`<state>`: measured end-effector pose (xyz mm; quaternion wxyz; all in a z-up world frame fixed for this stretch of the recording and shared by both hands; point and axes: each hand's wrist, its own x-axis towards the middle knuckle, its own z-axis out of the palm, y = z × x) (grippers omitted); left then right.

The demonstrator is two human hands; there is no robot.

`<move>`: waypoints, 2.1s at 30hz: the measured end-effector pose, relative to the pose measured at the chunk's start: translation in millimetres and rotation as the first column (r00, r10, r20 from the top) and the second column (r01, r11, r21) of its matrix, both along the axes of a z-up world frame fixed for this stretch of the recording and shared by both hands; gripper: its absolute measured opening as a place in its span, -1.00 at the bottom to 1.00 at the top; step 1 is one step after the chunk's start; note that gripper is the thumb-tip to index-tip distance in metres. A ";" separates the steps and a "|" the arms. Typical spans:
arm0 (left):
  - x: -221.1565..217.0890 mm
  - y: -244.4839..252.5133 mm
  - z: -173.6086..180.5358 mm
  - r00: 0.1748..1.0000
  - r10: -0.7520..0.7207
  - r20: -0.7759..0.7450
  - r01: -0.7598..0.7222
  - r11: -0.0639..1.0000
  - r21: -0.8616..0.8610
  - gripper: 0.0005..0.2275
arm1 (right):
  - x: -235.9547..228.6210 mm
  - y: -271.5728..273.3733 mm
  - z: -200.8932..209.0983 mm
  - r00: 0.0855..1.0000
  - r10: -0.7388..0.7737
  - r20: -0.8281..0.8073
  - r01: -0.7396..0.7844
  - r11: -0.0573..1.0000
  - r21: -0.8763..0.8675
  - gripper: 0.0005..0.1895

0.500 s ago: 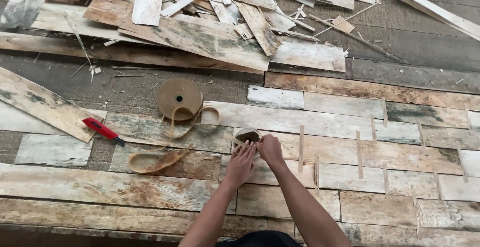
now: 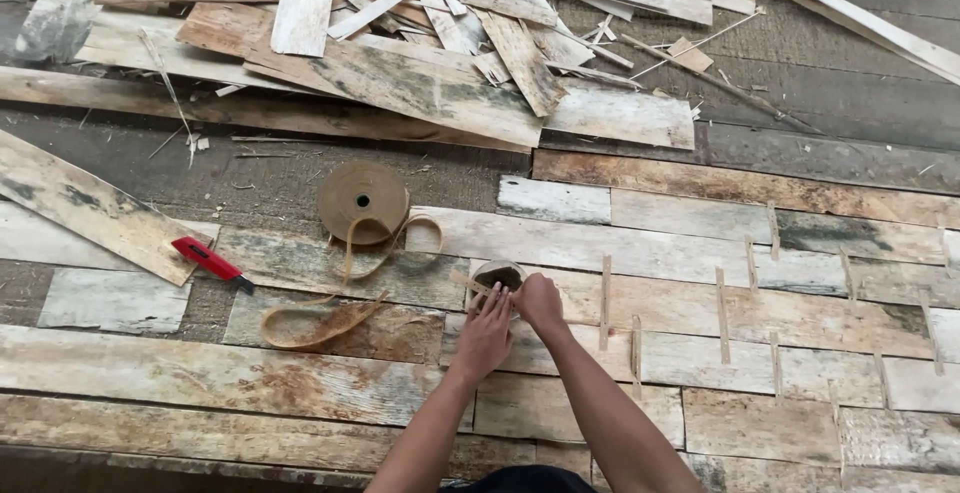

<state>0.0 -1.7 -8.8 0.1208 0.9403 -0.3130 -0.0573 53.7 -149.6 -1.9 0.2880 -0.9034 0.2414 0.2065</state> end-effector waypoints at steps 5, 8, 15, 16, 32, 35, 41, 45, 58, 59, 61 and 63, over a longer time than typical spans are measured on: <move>-1.0 -2.2 14.2 0.998 0.046 0.038 -0.046 0.999 -0.007 -0.42 | -1.3 4.6 11.4 0.998 -0.045 0.037 0.043 0.998 0.055 -0.72; 1.1 -4.4 19.8 0.995 0.073 0.066 -0.072 0.997 -0.013 -0.45 | -2.9 10.2 28.0 0.998 -0.057 0.017 0.057 0.998 0.027 -0.69; 4.9 -0.1 33.1 0.993 0.109 -0.039 -0.108 0.994 0.011 -0.47 | -2.6 14.2 40.0 0.999 -0.032 -0.026 0.032 0.999 0.010 -0.71; 5.0 1.5 39.0 0.993 0.111 -0.039 -0.110 0.994 0.011 -0.47 | -1.8 15.9 39.2 0.999 -0.030 -0.026 0.030 0.999 0.011 -0.71; 14.8 -2.0 53.0 0.987 0.156 0.030 -0.159 0.965 0.207 -0.49 | -2.5 -3.7 37.4 0.999 -0.046 0.025 0.042 0.988 0.146 -0.75; 13.8 -2.5 47.1 0.987 0.150 0.058 -0.159 0.964 0.215 -0.50 | -4.8 -9.5 26.4 0.998 -0.067 0.009 0.065 0.988 0.141 -0.77; 13.1 -1.5 42.4 0.981 0.165 0.099 -0.182 0.963 0.197 -0.50 | 0.4 -7.9 8.2 0.998 -0.055 0.012 0.054 0.996 0.069 -0.75; 14.2 -2.3 36.7 0.977 0.169 0.127 -0.190 0.966 0.174 -0.52 | 1.5 -10.2 -2.6 0.999 -0.050 -0.017 0.051 0.997 0.057 -0.76; 14.5 -3.5 51.2 0.982 0.183 0.047 -0.189 0.942 0.279 -0.55 | -11.9 -12.3 45.5 0.991 -0.130 -0.040 0.135 0.978 0.162 -0.83; 14.1 -4.2 51.8 0.981 0.192 0.020 -0.190 0.940 0.284 -0.56 | -13.7 -15.1 44.4 0.987 -0.157 -0.038 0.162 0.964 0.210 -0.82; 12.8 -5.0 55.6 0.980 0.201 -0.009 -0.190 0.938 0.289 -0.56 | -17.9 -17.8 47.5 0.982 -0.185 -0.040 0.189 0.948 0.257 -0.79; 12.6 -5.9 62.7 0.975 0.213 -0.058 -0.191 0.946 0.262 -0.56 | -21.2 -18.3 56.7 0.973 -0.228 -0.038 0.229 0.925 0.305 -0.78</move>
